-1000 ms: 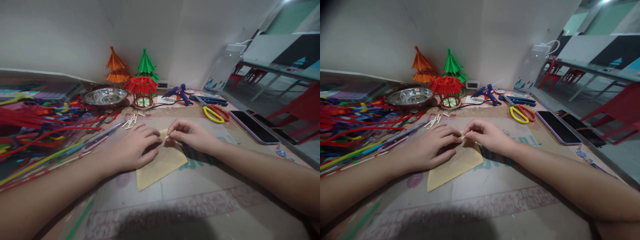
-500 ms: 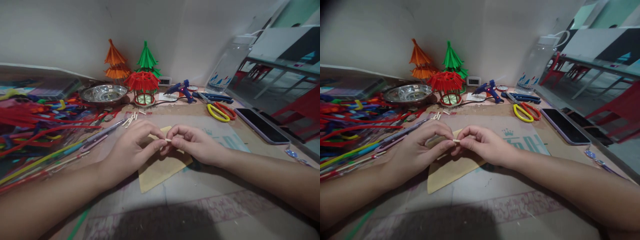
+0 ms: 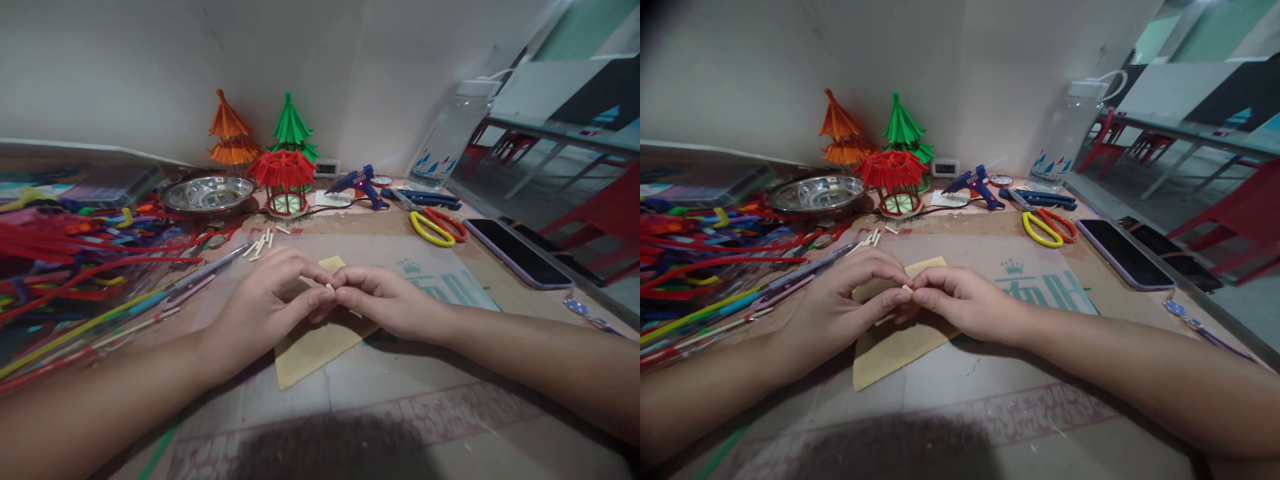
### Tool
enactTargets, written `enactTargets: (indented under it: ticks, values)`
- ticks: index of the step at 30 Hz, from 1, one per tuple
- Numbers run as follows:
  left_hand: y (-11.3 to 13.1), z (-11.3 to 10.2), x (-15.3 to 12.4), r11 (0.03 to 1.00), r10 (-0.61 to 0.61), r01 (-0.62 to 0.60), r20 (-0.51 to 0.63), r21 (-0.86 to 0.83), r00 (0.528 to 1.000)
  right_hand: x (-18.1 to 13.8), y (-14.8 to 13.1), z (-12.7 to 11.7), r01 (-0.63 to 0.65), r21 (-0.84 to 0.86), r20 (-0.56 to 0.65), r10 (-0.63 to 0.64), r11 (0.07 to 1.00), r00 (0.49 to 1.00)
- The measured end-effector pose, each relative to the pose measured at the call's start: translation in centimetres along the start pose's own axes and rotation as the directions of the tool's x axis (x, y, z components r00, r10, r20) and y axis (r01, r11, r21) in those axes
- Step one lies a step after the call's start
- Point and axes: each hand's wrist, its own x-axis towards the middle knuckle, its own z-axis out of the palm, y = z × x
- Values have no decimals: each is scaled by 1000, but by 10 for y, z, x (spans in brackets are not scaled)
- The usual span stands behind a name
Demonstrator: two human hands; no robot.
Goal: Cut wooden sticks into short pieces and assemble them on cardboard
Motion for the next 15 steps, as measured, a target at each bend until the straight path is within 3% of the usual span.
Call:
enactTargets:
  ticks: [7,15]
  values:
    - [-1,0,0,997,-75,76,-50,18,996,-1,-3,4,26,97,-142,-12,995,990]
    - [3,3,0,999,37,-37,20,-8,999,-2,-8,1,75,114,-200,-51,991,978]
